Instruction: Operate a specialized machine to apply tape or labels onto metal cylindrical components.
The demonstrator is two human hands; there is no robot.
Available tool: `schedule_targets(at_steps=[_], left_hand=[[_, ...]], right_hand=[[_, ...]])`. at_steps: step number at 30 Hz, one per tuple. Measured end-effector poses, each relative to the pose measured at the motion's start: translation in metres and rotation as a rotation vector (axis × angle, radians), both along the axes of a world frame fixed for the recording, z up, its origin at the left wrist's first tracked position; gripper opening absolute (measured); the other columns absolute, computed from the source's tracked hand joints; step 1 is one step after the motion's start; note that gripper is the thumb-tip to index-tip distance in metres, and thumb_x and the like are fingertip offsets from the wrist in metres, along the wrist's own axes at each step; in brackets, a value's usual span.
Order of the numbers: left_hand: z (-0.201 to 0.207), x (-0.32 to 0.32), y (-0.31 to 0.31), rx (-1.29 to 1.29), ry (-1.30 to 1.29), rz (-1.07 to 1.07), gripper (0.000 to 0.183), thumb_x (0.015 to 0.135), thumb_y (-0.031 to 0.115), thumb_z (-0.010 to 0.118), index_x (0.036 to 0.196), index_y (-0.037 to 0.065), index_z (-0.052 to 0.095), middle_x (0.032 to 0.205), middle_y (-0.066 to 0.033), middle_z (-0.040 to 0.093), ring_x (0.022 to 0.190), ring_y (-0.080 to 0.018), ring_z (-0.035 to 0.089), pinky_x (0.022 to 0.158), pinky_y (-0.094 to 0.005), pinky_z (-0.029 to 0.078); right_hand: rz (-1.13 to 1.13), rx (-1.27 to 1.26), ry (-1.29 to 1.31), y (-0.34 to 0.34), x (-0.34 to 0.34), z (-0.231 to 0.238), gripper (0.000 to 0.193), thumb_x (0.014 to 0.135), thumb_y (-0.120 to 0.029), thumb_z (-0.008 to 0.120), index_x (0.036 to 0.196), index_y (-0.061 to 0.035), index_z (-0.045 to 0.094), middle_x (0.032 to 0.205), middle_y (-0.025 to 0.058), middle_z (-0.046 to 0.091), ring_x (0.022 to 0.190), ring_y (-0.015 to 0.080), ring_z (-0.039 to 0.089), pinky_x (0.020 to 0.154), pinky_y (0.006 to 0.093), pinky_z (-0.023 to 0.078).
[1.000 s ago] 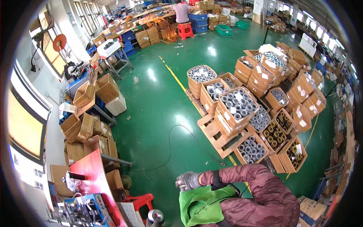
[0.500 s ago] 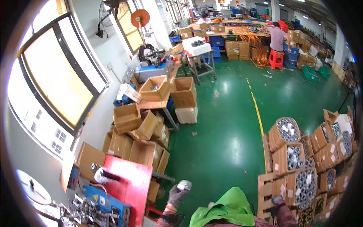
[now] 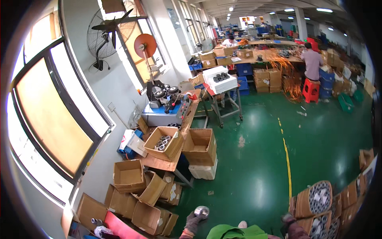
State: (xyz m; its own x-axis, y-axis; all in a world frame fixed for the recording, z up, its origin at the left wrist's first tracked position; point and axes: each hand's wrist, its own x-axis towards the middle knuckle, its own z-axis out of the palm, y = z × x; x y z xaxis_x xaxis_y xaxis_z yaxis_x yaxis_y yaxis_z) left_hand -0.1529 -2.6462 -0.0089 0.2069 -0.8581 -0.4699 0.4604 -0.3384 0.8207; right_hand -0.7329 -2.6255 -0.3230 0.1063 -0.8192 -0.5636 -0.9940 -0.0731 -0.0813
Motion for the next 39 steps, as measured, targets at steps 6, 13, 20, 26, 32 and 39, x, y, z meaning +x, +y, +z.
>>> schedule_targets(at_steps=[6, 13, 20, 26, 32, 39], left_hand=[[-0.034, 0.028, -0.125, 0.142, -0.093, 0.234, 0.041, 0.063, -0.002, 0.069, 0.099, 0.0, 0.052, 0.094, -0.0119, 0.056, 0.081, -0.0254, 0.059, 0.065, -0.0373, 0.057], [-0.063, 0.031, -0.347, -0.008, 0.015, 0.294, 0.038, 0.066, 0.0, 0.068, 0.101, -0.001, 0.052, 0.094, -0.0117, 0.057, 0.078, -0.0226, 0.059, 0.062, -0.0338, 0.055], [-0.017, -0.003, -0.623, 0.112, -0.218, -0.037, 0.047, 0.067, 0.004, 0.07, 0.11, 0.001, 0.051, 0.097, -0.0088, 0.057, 0.082, -0.0198, 0.06, 0.068, -0.0319, 0.055], [-0.044, -0.026, -0.767, -0.095, 0.017, 0.178, 0.046, 0.067, 0.007, 0.069, 0.108, 0.0, 0.052, 0.092, -0.0093, 0.058, 0.079, -0.0196, 0.059, 0.067, -0.032, 0.054], [-0.03, -0.029, -0.837, -0.018, 0.12, 0.513, 0.044, 0.067, 0.004, 0.065, 0.109, -0.001, 0.05, 0.095, -0.01, 0.057, 0.078, -0.0217, 0.059, 0.067, -0.0322, 0.054], [-0.101, 0.009, -0.825, 0.17, -0.111, 0.835, 0.04, 0.067, 0.005, 0.066, 0.105, -0.002, 0.052, 0.091, -0.0106, 0.058, 0.078, -0.0227, 0.06, 0.067, -0.0342, 0.055]], right_hand=[[-0.327, -0.203, -0.654, -0.346, 0.116, 0.124, 0.024, 0.076, -0.026, 0.056, 0.079, -0.0034, 0.062, 0.071, 0.0101, 0.062, 0.064, 0.0226, 0.059, 0.06, 0.0339, 0.046], [-0.335, 0.097, -0.823, -0.52, 0.089, 0.082, 0.028, 0.078, -0.032, 0.055, 0.079, -0.0052, 0.062, 0.076, 0.0115, 0.062, 0.07, 0.0252, 0.058, 0.067, 0.036, 0.046], [0.512, -0.009, -0.048, -0.605, -0.032, 0.035, 0.025, 0.066, -0.029, 0.063, 0.079, -0.0077, 0.064, 0.08, 0.0118, 0.064, 0.068, 0.0274, 0.061, 0.064, 0.0411, 0.048], [0.633, 0.158, 0.113, -0.823, -0.06, 0.035, 0.03, 0.067, -0.033, 0.063, 0.082, -0.0078, 0.065, 0.082, 0.0115, 0.064, 0.071, 0.0269, 0.061, 0.066, 0.0409, 0.049], [0.8, 0.318, 0.266, -1.057, -0.004, 0.044, 0.034, 0.067, -0.037, 0.063, 0.085, -0.0079, 0.066, 0.084, 0.0112, 0.065, 0.074, 0.0263, 0.062, 0.067, 0.0408, 0.049], [0.317, -0.258, -0.283, -1.343, 0.271, 0.097, 0.04, 0.083, -0.038, 0.043, 0.107, -0.0096, 0.056, 0.107, 0.0167, 0.055, 0.103, 0.0316, 0.049, 0.091, 0.0356, 0.04]])
